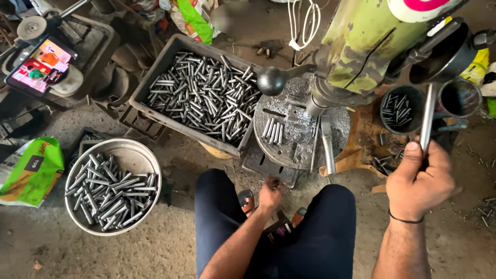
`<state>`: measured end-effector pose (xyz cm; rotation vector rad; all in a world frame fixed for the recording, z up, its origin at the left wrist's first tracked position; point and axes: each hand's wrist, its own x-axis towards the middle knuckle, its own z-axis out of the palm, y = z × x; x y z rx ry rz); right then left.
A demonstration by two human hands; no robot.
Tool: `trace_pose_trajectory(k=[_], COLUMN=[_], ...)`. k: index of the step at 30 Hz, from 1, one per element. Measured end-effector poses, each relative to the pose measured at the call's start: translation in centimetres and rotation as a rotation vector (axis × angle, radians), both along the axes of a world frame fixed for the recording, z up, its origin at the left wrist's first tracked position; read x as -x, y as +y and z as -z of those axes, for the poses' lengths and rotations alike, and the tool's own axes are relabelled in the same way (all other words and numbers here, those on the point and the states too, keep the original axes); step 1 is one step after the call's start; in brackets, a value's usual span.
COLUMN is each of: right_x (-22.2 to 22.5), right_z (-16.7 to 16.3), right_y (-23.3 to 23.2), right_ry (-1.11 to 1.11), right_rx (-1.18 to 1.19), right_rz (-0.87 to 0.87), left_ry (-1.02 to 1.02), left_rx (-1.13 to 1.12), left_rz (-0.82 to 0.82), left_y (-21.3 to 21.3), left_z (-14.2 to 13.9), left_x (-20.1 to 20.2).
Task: The person sits at a bench-mounted drill press and cuts metal rods into short pieces one at a time, holding each rod against the rotating cutter and collecting the cut pieces in a bowl and tray.
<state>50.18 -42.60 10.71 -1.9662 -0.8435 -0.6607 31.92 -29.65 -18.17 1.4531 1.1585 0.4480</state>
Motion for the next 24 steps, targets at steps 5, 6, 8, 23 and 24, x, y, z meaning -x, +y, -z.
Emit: trace_pose_trajectory(k=[5, 6, 8, 23, 24], right_x=[-0.1, -0.1, -0.2, -1.1, -1.1], right_z=[0.5, 0.5, 0.7, 2.3, 2.2], right_y=[0.0, 0.0, 0.1, -0.2, -0.1], right_ry=[0.039, 0.048, 0.011, 0.02, 0.028], right_rx=[-0.018, -0.039, -0.033, -0.042, -0.055], right_rz=[-0.029, -0.038, -0.036, -0.031, -0.035], left_ry=[0.092, 0.101, 0.106, 0.1, 0.09], left_rx=[-0.019, -0.028, -0.047, -0.048, -0.046], left_rz=[0.083, 0.09, 0.091, 0.138, 0.136], left_y=[0.1, 0.1, 0.2, -0.2, -0.2], left_z=[0.8, 0.8, 0.8, 1.0, 1.0], left_x=[-0.2, -0.2, -0.2, -0.4, -0.4])
